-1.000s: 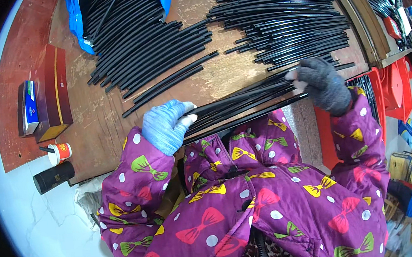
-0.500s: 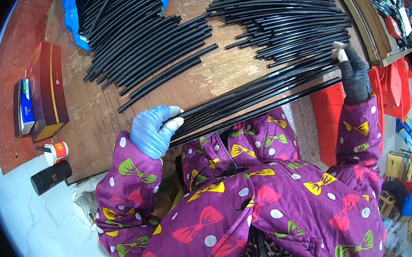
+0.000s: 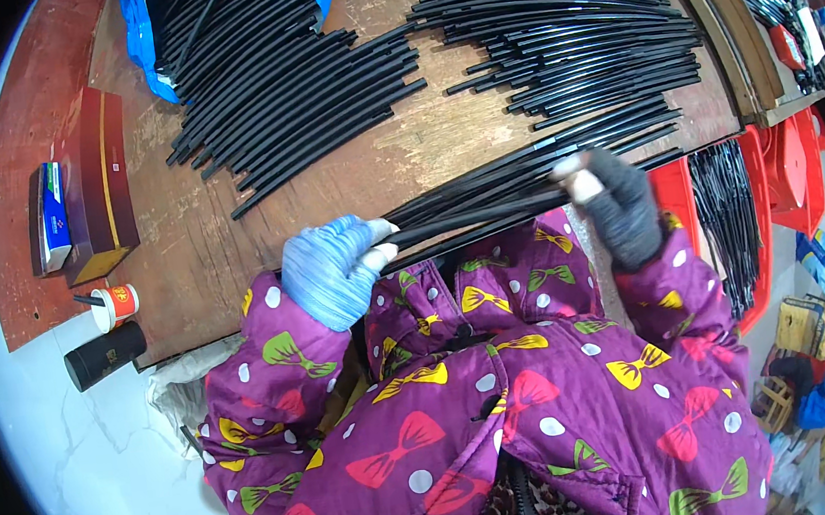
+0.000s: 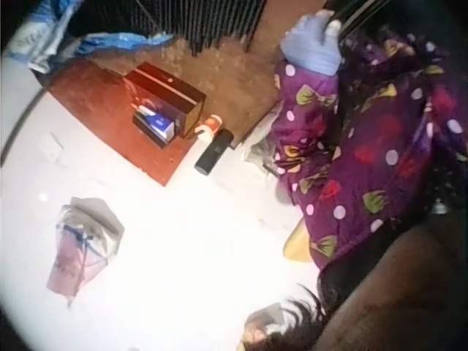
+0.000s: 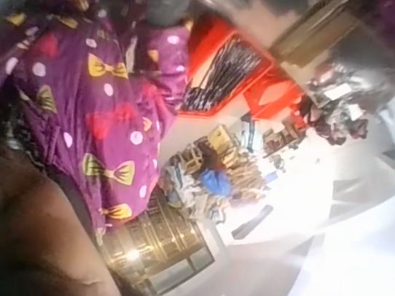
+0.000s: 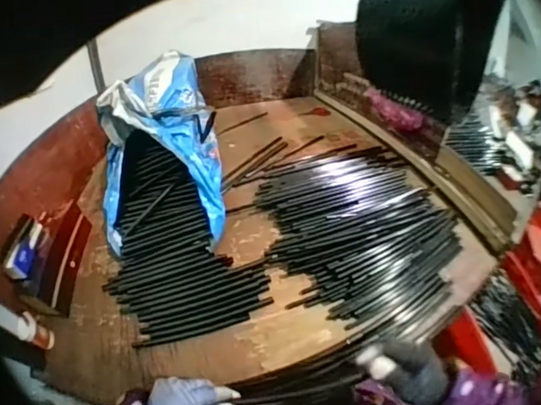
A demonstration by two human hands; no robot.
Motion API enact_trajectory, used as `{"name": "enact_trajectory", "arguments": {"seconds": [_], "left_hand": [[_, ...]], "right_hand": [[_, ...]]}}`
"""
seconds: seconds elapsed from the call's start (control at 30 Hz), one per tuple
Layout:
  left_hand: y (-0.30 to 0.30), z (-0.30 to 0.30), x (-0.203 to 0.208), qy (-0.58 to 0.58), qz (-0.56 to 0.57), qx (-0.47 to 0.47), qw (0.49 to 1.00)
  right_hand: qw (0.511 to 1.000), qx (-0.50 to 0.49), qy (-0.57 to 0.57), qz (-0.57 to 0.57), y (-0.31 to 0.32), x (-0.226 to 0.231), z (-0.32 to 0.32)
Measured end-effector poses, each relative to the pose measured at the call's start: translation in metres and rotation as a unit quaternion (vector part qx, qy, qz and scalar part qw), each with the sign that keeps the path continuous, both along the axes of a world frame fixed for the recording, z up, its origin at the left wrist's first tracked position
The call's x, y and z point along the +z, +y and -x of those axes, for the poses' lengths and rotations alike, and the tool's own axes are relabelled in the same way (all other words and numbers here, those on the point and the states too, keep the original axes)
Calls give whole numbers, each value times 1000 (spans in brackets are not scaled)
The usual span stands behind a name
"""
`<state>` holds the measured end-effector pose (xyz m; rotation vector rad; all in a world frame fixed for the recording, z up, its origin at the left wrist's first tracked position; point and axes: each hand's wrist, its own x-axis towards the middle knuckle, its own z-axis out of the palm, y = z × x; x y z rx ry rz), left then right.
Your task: Sorting and inspecting thin black metal rods on a factory assembly line.
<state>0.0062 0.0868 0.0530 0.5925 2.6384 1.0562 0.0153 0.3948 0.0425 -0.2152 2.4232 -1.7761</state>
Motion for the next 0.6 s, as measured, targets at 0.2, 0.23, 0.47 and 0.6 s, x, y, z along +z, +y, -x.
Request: {"name": "enact_trajectory", "arguments": {"seconds": [0.2, 0.23, 0.47, 0.6], "left_hand": [[3, -6, -9, 33, -7, -9, 999], [3, -6, -12, 29, -22, -6, 999], [-32, -3, -24, -24, -64, 52, 996], [-44, -2, -34, -123, -50, 115, 984]], "right_hand": [[983, 0, -146, 108, -43, -5, -7], [983, -4, -147, 111, -41, -6, -7], [969, -87, -98, 208, 12, 2, 9], [965, -93, -71, 235, 39, -8, 12]]}}
